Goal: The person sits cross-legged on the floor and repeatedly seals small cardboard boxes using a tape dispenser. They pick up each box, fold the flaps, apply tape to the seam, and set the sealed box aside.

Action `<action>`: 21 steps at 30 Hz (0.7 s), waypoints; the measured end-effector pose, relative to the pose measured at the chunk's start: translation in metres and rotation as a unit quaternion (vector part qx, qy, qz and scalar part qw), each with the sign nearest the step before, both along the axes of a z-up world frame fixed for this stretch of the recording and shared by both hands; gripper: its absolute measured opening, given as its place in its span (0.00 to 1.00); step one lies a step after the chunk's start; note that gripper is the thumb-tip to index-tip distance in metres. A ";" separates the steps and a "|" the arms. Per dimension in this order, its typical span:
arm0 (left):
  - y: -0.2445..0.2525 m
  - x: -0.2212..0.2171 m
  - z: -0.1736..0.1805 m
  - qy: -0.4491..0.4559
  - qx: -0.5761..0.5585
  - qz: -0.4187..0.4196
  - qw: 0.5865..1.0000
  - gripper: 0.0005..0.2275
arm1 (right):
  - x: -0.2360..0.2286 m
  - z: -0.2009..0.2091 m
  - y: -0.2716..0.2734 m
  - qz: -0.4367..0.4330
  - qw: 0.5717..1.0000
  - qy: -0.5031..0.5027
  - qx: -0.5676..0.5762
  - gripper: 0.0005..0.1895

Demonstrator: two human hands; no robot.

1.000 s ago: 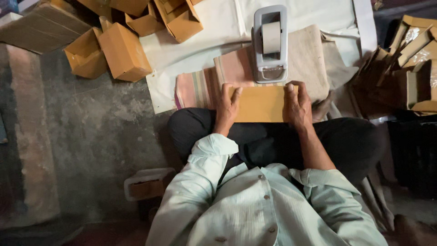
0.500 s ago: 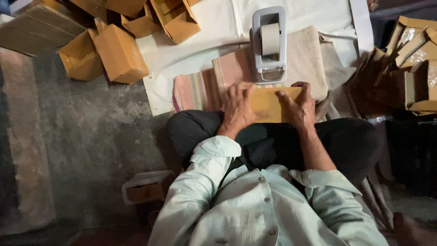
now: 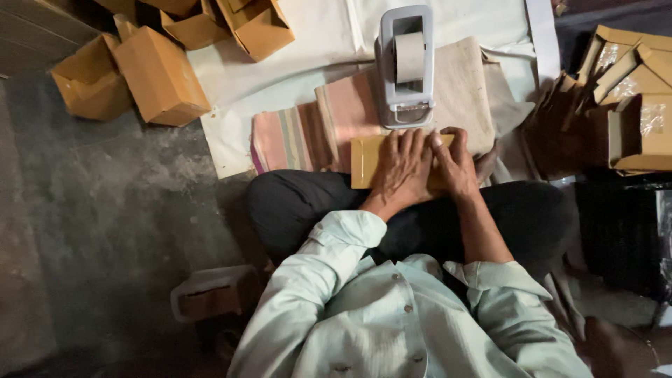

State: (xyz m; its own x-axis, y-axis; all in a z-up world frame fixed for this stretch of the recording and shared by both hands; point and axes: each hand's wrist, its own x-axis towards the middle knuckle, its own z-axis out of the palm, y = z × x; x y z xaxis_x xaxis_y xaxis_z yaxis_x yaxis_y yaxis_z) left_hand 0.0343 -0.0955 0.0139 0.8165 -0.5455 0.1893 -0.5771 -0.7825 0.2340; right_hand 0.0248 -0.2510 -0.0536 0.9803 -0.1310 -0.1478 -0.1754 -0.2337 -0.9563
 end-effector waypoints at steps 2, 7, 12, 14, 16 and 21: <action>-0.012 0.001 0.000 0.000 0.011 -0.002 1.000 0.40 | 0.001 -0.011 -0.004 0.003 1.000 -0.003 -0.007 0.20; -0.021 0.002 0.000 -0.038 -0.022 0.006 0.999 0.35 | 0.002 -0.028 -0.007 0.008 0.998 -0.012 0.053 0.18; -0.013 0.008 0.002 0.018 0.039 -0.027 0.999 0.37 | -0.001 -0.019 -0.003 -0.012 0.997 -0.065 -0.042 0.17; -0.003 0.008 0.000 0.015 0.024 -0.032 0.999 0.44 | -0.003 -0.012 0.002 -0.032 0.994 -0.066 -0.077 0.17; 0.015 0.009 -0.001 0.003 -0.017 -0.022 1.000 0.56 | -0.004 -0.004 0.007 -0.056 0.989 -0.058 -0.124 0.16; 0.060 0.011 0.000 0.031 -0.031 0.025 0.999 0.55 | -0.002 0.021 0.012 -0.054 0.994 -0.027 -0.089 0.17</action>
State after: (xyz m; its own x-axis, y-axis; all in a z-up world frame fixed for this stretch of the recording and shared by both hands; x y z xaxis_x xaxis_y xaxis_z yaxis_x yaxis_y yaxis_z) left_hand 0.0451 -0.0350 0.0136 0.8533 -0.4933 0.1691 -0.5210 -0.7924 0.3172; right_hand 0.0225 -0.2391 -0.0321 0.9649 -0.2557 -0.0599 -0.1580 -0.3833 -0.9100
